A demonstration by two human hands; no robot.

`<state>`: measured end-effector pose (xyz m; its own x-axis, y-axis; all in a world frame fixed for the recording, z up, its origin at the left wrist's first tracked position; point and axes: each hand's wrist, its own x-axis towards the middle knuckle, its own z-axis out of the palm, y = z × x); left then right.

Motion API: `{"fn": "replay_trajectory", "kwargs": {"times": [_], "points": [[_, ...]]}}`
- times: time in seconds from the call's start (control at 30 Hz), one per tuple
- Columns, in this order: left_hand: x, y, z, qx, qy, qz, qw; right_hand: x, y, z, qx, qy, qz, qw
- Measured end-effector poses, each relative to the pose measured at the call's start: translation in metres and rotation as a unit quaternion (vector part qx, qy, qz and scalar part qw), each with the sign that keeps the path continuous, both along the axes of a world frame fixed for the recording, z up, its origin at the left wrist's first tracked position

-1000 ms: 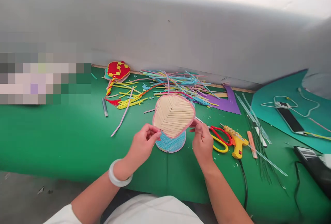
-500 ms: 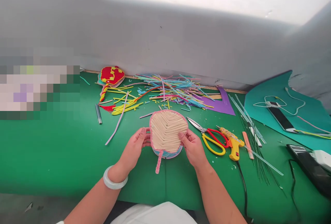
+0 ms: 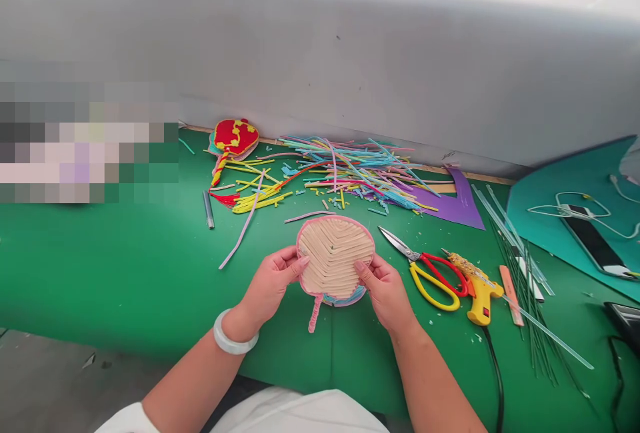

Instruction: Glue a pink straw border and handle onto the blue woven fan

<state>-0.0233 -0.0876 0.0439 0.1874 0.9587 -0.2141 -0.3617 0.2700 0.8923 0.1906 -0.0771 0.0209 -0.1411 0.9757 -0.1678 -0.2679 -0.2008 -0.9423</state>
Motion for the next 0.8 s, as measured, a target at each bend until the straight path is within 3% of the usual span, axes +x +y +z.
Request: {"fn": "replay_trajectory", "kwargs": {"times": [0.17, 0.6, 0.8], "points": [[-0.0004, -0.0001, 0.0024, -0.008, -0.015, 0.015, 1.0, -0.0009, -0.0002, 0.0012, -0.009, 0.012, 0.004, 1.0], [0.0011, 0.0021, 0.0024, 0.001, 0.054, 0.061, 0.997, -0.0021, -0.0002, -0.0019, 0.014, -0.014, 0.018, 1.0], [0.0011, 0.0011, -0.0005, 0.018, 0.034, 0.087, 0.995, -0.002, 0.0004, -0.0032, 0.022, -0.027, 0.019, 0.999]]}}
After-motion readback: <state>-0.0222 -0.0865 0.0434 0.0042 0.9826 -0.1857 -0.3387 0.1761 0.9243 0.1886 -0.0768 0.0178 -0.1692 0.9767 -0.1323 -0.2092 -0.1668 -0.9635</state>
